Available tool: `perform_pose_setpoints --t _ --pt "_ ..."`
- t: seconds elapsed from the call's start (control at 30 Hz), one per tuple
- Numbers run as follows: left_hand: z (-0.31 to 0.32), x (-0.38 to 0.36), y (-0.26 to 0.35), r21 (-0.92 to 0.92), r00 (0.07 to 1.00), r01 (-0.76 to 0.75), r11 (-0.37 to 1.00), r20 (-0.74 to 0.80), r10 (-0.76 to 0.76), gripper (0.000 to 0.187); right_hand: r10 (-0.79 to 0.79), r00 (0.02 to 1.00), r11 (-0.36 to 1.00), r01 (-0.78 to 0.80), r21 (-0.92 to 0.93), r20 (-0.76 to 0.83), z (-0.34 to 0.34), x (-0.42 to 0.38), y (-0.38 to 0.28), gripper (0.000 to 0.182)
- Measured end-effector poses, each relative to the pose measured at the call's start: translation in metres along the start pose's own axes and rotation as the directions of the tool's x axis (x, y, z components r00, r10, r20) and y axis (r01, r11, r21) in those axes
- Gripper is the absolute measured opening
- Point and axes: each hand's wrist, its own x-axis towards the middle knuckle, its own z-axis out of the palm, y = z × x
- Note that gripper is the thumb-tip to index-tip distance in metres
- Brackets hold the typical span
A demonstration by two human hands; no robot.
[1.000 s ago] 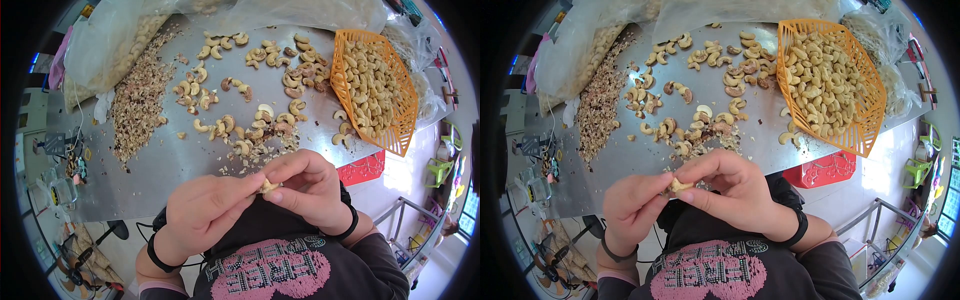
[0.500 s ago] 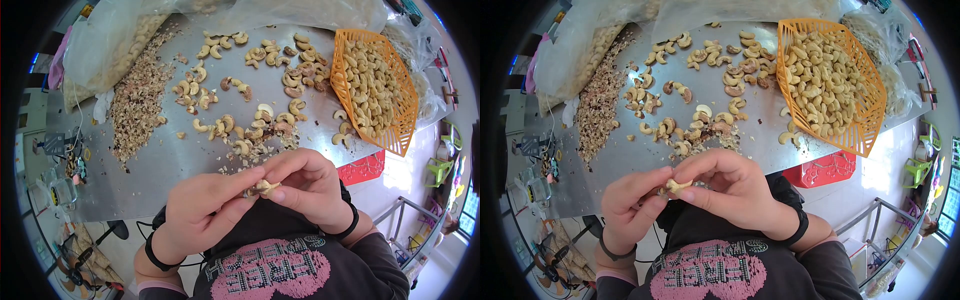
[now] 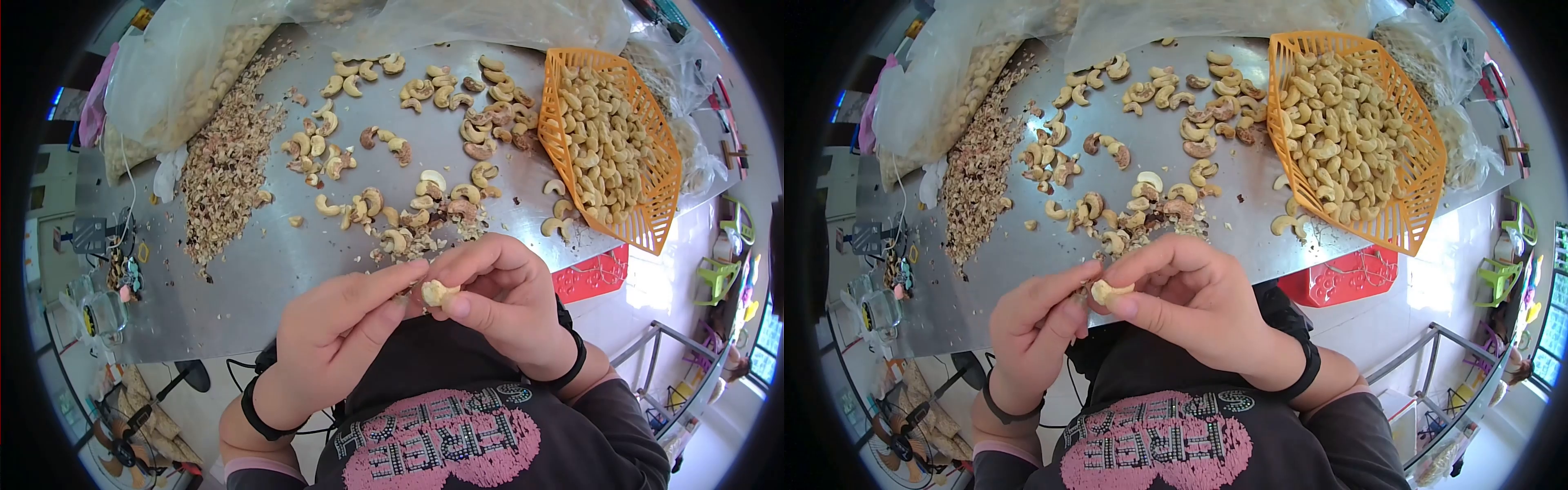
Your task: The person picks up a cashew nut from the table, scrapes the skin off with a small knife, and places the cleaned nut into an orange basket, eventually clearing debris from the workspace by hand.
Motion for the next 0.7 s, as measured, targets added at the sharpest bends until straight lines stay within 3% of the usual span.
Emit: perform_pose_setpoints --t 0.3,0.47,0.7 --pt "0.0025 -0.0005 -0.0015 -0.086 0.999 0.040 0.995 0.015 -0.039 0.034 0.003 0.998 1.000 -0.002 0.019 -0.066 0.0030 0.0005 -0.0023 0.013" --pt "0.0064 0.0001 -0.0091 0.040 0.990 -0.141 0.989 -0.010 0.141 0.039 -0.026 0.992 0.998 0.019 -0.054 -0.123 0.0057 -0.0012 -0.0010 0.013" --pt "0.0061 0.0016 -0.0050 0.130 0.985 -0.169 0.977 -0.014 0.172 0.039 -0.088 0.991 0.993 0.078 -0.090 -0.104 0.0040 -0.0020 0.0021 0.014"
